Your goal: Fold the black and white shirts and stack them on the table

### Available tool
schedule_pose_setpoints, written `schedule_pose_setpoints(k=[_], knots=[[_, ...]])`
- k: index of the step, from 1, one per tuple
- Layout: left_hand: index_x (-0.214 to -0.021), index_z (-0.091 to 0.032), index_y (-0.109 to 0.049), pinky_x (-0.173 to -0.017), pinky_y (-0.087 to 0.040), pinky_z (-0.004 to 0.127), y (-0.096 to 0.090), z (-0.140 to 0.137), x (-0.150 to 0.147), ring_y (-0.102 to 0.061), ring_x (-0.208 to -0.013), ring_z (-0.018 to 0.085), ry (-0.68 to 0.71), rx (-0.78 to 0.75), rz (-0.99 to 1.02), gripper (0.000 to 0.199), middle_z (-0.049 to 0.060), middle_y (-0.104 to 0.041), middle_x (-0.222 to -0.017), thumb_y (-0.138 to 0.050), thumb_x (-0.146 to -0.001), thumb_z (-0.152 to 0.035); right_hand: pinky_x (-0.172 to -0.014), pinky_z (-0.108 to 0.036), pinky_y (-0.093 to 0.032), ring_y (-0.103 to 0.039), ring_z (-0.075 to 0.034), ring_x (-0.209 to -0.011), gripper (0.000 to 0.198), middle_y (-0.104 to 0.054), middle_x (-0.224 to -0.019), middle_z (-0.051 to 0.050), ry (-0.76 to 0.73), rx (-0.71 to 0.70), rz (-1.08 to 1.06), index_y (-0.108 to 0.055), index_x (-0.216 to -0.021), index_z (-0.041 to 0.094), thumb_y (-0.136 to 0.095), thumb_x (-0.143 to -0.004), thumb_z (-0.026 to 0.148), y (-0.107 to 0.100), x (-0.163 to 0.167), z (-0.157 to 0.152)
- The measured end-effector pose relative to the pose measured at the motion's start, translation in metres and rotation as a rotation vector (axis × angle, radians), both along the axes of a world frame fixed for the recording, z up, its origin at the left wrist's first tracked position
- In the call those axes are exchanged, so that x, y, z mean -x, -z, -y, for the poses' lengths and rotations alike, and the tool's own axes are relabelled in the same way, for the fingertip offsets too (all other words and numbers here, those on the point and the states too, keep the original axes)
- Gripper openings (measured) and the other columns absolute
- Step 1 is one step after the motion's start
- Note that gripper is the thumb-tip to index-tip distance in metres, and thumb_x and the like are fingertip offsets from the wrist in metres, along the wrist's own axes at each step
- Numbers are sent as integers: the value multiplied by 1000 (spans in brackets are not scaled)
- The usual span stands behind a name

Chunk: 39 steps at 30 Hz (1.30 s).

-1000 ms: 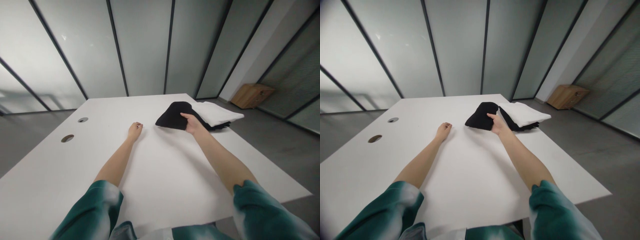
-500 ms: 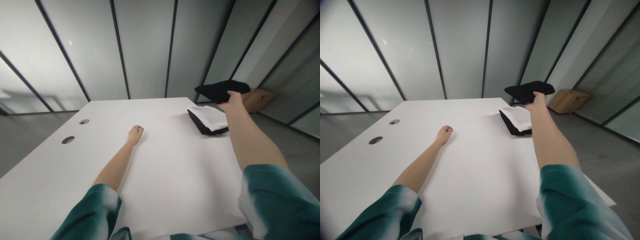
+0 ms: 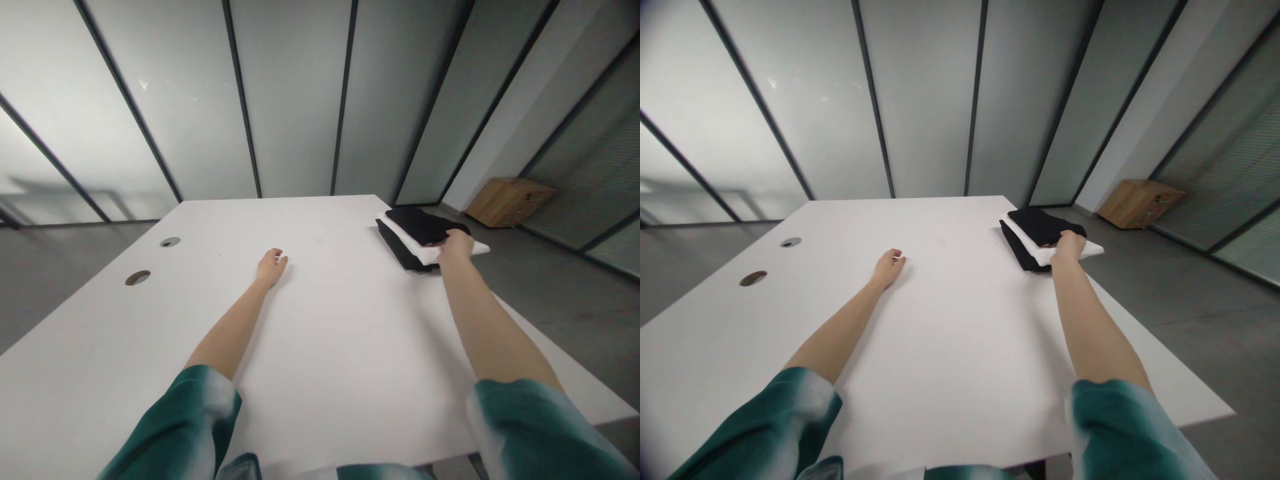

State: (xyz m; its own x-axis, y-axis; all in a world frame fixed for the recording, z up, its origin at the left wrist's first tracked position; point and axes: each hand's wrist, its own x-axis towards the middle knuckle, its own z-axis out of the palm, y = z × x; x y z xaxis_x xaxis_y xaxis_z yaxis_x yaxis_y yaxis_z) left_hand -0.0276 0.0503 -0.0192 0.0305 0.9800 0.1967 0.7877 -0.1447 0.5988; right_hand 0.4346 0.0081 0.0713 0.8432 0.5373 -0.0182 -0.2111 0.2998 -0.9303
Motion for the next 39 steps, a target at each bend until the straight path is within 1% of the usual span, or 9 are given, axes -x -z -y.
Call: schedule_pose_setpoints(k=[2,4,7,10,14,20,26,31,39], knots=[[-120,-16,-63,-99,-48,35,-4,-1,-2,-65,-112,24,2,30,-56,33,14,-67,-125,-52,-92,-30,-102,-39,-46,-58,-21,-113,37,-60,-126,-11,179,3,251,-54,-106,24,-50,-75,5,3,14,6],[-118,-15,-65,-100,-47,35,-10,-2,-3,-64,-116,26,32,78,-134,33,15,-68,-124,-53,-91,-31,-107,-42,-43,-57,-22,-116,42,-59,-129,-13,171,-4,523,-55,-114,22,-54,-74,9,7,35,8],[-122,-16,-64,-103,-45,34,-20,0,-1,-61,-120,26,99,119,-231,37,14,-66,-128,-56,-90,-32,-106,-47,-44,-59,-25,-112,38,-64,-121,-12,-139,8,869,-58,-115,20,-53,-78,19,15,72,4],[-130,-18,-59,-106,-42,36,-25,11,5,-58,-124,27,108,46,-285,43,13,-63,-133,-56,-91,-34,-107,-49,-41,-57,-30,-116,38,-65,-121,-14,-414,120,1258,-62,-118,19,-49,-83,24,29,111,1],[-135,-18,-56,-107,-41,40,-23,30,9,-55,-125,29,65,-67,-339,45,14,-60,-135,-52,-93,-34,-109,-49,-37,-52,-33,-123,43,-62,-129,-17,-574,306,1678,-63,-125,14,-44,-88,24,60,150,7],[-134,-17,-58,-110,-40,41,-16,42,10,-53,-127,29,83,-86,-392,44,14,-59,-137,-50,-94,-35,-108,-45,-37,-50,-32,-126,45,-60,-137,-15,-609,492,1769,-62,-131,16,-41,-94,28,87,162,16],[-146,-19,-50,-119,-26,47,-9,45,9,-34,-146,35,126,-16,-447,60,14,-42,-157,-47,-95,-52,-117,-45,-28,-39,-32,-141,59,-47,-153,-15,-659,594,1778,-51,-145,14,-37,-97,45,90,155,14],[-154,-21,-39,-121,-17,56,-2,46,7,-18,-152,40,156,138,-501,83,16,-26,-164,-40,-89,-74,-121,-52,-17,-18,-38,-152,87,-23,-165,-16,-850,757,1792,-30,-158,16,-33,-92,72,94,161,15],[-157,-18,-34,-121,-16,56,-5,47,5,-16,-152,40,168,170,-540,90,18,-21,-165,-35,-89,-77,-122,-53,-14,-16,-37,-153,90,-18,-166,-17,-903,803,1782,-27,-159,16,-28,-92,75,91,163,17]])
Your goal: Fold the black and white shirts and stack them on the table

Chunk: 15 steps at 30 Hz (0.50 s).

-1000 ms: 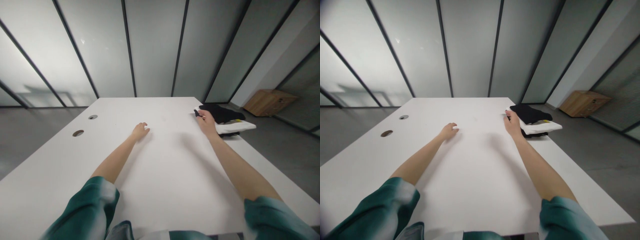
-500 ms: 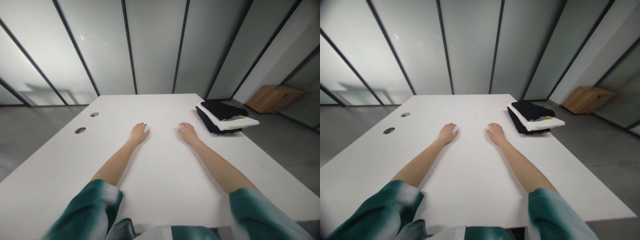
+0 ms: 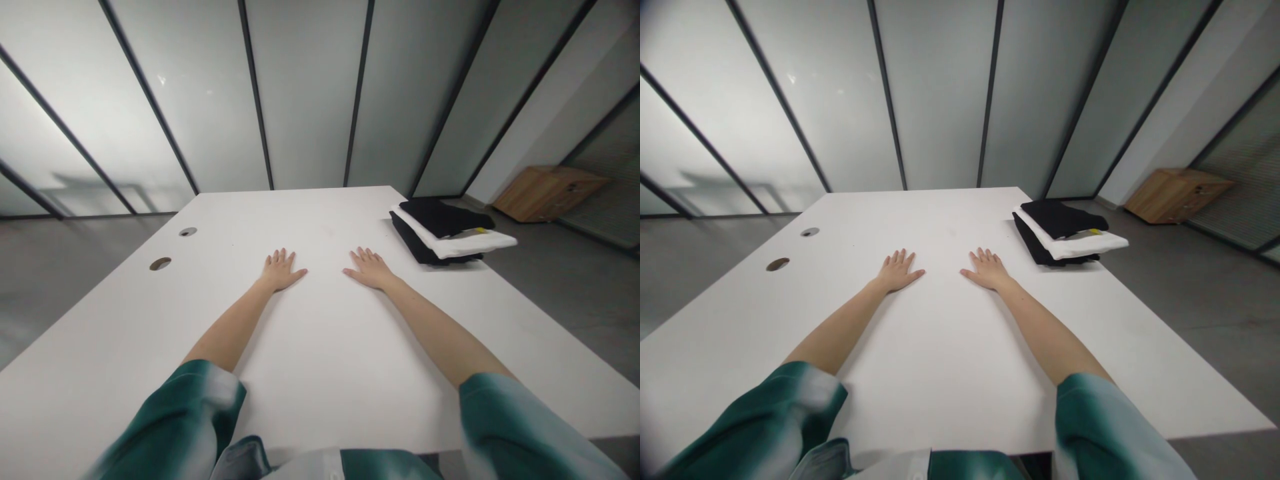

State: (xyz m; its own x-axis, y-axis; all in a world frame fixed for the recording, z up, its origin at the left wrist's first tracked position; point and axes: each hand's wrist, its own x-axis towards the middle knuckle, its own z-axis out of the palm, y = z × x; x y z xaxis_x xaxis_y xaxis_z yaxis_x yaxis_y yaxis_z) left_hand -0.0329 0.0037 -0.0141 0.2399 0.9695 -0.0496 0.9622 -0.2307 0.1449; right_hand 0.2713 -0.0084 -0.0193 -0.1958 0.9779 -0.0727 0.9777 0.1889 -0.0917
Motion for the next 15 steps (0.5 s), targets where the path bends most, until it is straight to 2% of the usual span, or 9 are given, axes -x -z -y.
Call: schedule_pose_setpoints(k=[7,15], knots=[[-156,-21,-36,-120,-18,56,4,-1,2,-18,-152,40,3,-22,10,87,17,-23,-165,-38,-89,-76,-122,-53,-14,-15,-37,-153,90,-20,-166,-17,-1,-4,6,-27,-160,16,-27,-91,76,3,-1,-2],[-158,-17,-32,-121,-16,56,2,-1,0,-16,-152,41,1,10,-7,92,19,-19,-166,-32,-89,-78,-122,-52,-14,-14,-36,-153,92,-18,-166,-16,0,10,7,-26,-160,17,-27,-91,77,5,-2,-4]])
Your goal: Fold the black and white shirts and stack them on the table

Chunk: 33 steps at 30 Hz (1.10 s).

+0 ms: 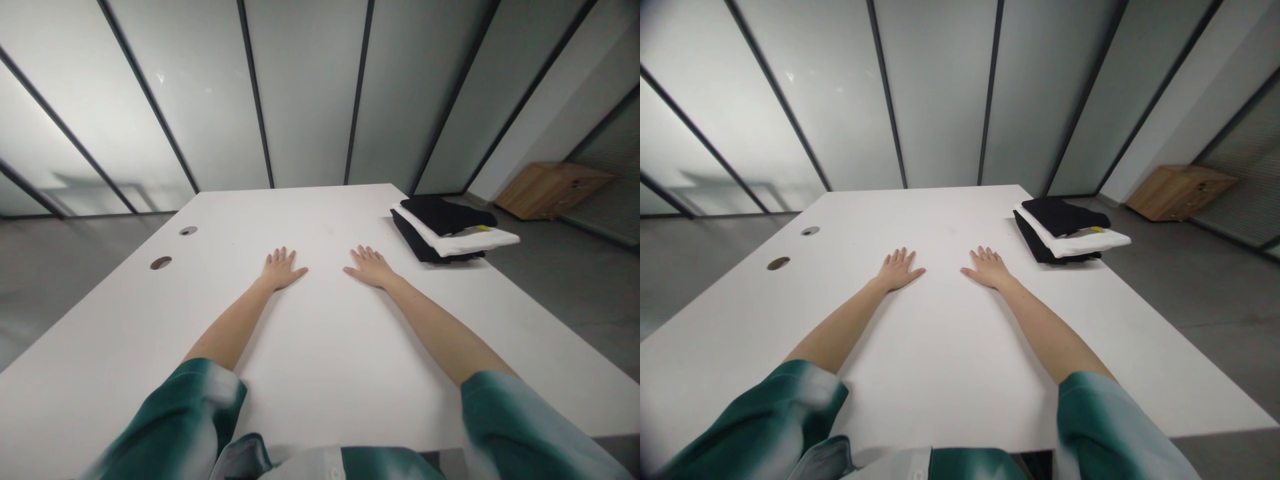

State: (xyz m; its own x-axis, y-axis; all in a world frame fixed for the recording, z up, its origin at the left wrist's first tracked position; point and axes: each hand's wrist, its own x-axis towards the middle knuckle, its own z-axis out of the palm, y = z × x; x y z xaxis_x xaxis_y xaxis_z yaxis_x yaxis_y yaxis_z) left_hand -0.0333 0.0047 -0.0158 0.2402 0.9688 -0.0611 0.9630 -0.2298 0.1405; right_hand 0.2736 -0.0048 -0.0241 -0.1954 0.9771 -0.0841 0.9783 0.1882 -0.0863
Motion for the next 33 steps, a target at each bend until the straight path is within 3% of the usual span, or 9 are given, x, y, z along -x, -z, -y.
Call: schedule_pose_setpoints(k=[24,29,33], knots=[[-160,-14,-24,-121,-16,53,-15,9,-5,-14,-153,40,2,44,-101,93,20,-13,-167,-24,-92,-77,-122,-50,-14,-14,-35,-153,91,-16,-167,-17,1,27,48,-23,-161,16,-22,-93,76,-10,5,5],[-154,-14,-38,-117,-25,50,-18,10,-3,-29,-148,39,15,-28,-74,87,21,-30,-162,-34,-91,-74,-122,-50,-15,-17,-35,-153,89,-18,-167,-16,9,11,58,-25,-161,17,-23,-93,76,-10,4,6],[-142,-18,-53,-107,-39,42,-28,10,7,-47,-135,33,65,-41,-64,65,18,-49,-149,-45,-93,-60,-121,-52,-19,-20,-37,-152,86,-20,-166,-17,6,-6,82,-28,-160,15,-26,-95,71,-12,6,8]])
